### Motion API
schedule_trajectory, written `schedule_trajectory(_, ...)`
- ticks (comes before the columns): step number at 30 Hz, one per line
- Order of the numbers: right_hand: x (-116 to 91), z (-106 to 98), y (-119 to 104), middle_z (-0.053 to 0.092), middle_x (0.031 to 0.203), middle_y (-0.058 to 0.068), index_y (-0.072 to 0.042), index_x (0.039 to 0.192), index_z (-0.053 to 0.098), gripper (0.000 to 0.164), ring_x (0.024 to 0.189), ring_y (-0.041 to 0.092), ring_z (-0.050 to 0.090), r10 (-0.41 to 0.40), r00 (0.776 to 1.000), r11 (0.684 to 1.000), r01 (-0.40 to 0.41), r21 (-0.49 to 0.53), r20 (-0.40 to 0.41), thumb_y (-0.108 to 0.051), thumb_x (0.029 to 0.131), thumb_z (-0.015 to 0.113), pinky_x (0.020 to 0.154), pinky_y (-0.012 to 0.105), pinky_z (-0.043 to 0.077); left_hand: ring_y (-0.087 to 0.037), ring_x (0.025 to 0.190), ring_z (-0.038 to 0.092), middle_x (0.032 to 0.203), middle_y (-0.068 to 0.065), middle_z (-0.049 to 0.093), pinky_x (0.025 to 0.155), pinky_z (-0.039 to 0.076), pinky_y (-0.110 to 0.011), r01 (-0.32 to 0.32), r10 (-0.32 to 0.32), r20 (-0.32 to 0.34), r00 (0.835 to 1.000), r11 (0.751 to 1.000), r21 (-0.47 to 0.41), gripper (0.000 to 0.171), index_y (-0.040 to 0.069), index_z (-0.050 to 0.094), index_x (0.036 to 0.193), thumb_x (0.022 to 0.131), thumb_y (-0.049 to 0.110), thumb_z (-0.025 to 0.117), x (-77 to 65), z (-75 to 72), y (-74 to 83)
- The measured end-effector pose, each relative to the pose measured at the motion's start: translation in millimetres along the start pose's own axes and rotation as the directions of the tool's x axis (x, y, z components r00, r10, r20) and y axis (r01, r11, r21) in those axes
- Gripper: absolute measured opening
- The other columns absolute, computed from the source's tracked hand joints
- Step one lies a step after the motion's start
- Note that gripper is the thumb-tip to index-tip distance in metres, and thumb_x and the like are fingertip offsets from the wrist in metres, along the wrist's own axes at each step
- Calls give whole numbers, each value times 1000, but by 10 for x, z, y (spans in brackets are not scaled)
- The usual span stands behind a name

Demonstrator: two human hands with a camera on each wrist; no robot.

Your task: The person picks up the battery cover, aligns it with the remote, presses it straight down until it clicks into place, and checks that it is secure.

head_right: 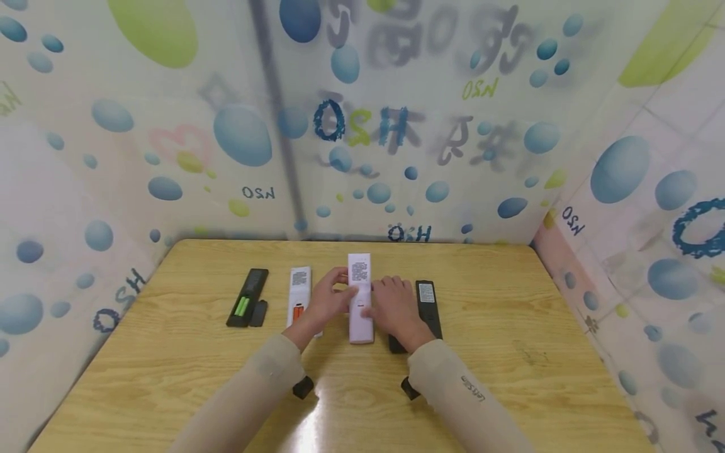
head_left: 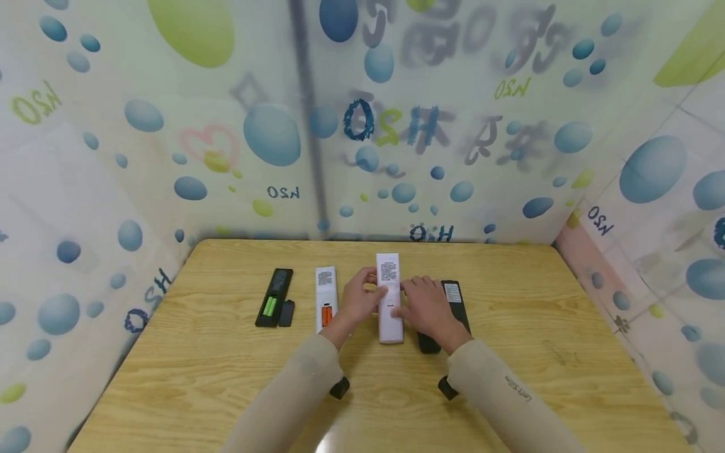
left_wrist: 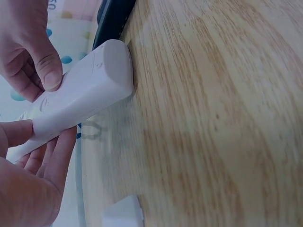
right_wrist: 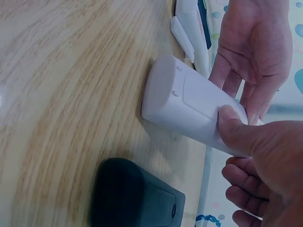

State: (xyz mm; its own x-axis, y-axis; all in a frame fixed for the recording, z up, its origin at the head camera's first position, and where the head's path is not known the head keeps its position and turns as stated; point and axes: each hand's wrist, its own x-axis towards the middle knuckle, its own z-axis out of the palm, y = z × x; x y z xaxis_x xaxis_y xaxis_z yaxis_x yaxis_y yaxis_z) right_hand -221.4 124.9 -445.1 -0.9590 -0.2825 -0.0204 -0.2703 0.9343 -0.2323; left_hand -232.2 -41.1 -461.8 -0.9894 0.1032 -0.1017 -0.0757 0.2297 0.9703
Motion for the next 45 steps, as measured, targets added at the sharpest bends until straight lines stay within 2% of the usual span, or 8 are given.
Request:
schedule_trajectory(12, -43, -98, 111, 67, 109, 4, -15, 124, 63, 50, 107, 27, 57, -68, 998, 997, 68, -40, -11, -48, 87, 69, 97, 52, 44, -21, 91, 66, 123, -10, 59, 67, 61, -34, 15, -15, -3, 1000, 1000, -4, 40, 13, 53, 133, 95, 16, 63, -13, 10, 38)
schedule_trajectory(16, -50, -147, 210, 67, 113, 6, -14, 123, 64, 48, 112, 30, 57, -70, 997, 996, 68, -56, -38, -46, 88, 68, 98, 54, 43, -20, 86, 64, 121, -10, 59, 68, 61, -38, 44, -43, -11, 999, 999, 18, 39, 12, 54, 133, 95, 16, 64, 8, 50, 42)
schedule_trajectory(21, -89, -211, 311, 67, 109, 7, -12, 121, 65, 46, 106, 29, 58, -52, 997, 997, 48, -59, -64, -44, 88, 69, 95, 53, 44, -19, 74, 64, 113, -12, 61, 65, 61, -40, 69, -68, -18, 997, 997, 31, 38, 9, 57, 130, 92, 14, 65, 51, 115, 5)
schedule_trajectory(24, -109, -231, 369, 68, 107, 7, -11, 121, 65, 45, 105, 28, 58, -38, 997, 998, 35, -48, -67, -42, 89, 69, 95, 52, 44, -18, 73, 64, 110, -12, 62, 65, 61, -40, 94, -93, -18, 996, 994, 51, 38, 7, 58, 129, 92, 14, 66, 65, 145, -13)
schedule_trajectory(30, -137, -260, 460, 68, 107, 9, -9, 121, 65, 45, 105, 30, 57, -20, 998, 999, 18, -41, -64, -40, 89, 69, 94, 53, 44, -18, 82, 63, 110, -11, 63, 71, 61, -39, 146, -145, -22, 989, 985, 91, 41, 5, 58, 131, 93, 17, 65, 97, 195, -20)
schedule_trajectory(33, -141, -255, 483, 68, 107, 9, -9, 122, 65, 46, 107, 31, 57, -5, 999, 999, 3, -37, -48, -41, 89, 69, 96, 54, 43, -18, 85, 64, 109, -12, 64, 71, 61, -37, 149, -146, -34, 989, 981, 123, 41, 4, 58, 131, 92, 17, 66, 120, 210, -26)
schedule_trajectory(39, -149, -220, 504, 68, 108, 9, -9, 124, 64, 48, 106, 30, 56, 7, 999, 1000, -8, -27, -35, -42, 89, 69, 95, 53, 42, -19, 86, 67, 109, -13, 66, 65, 60, -30, 154, -148, -50, 988, 972, 175, 41, 0, 59, 127, 91, 17, 68, 149, 224, -86)
schedule_trajectory(45, -155, -195, 519, 68, 108, 8, -9, 124, 64, 48, 106, 30, 56, 13, 999, 999, -14, -32, -33, -42, 89, 68, 94, 53, 43, -18, 78, 68, 103, -13, 67, 57, 59, -27, 175, -160, -86, 983, 959, 224, 36, -1, 64, 117, 88, 19, 72, 164, 224, -135)
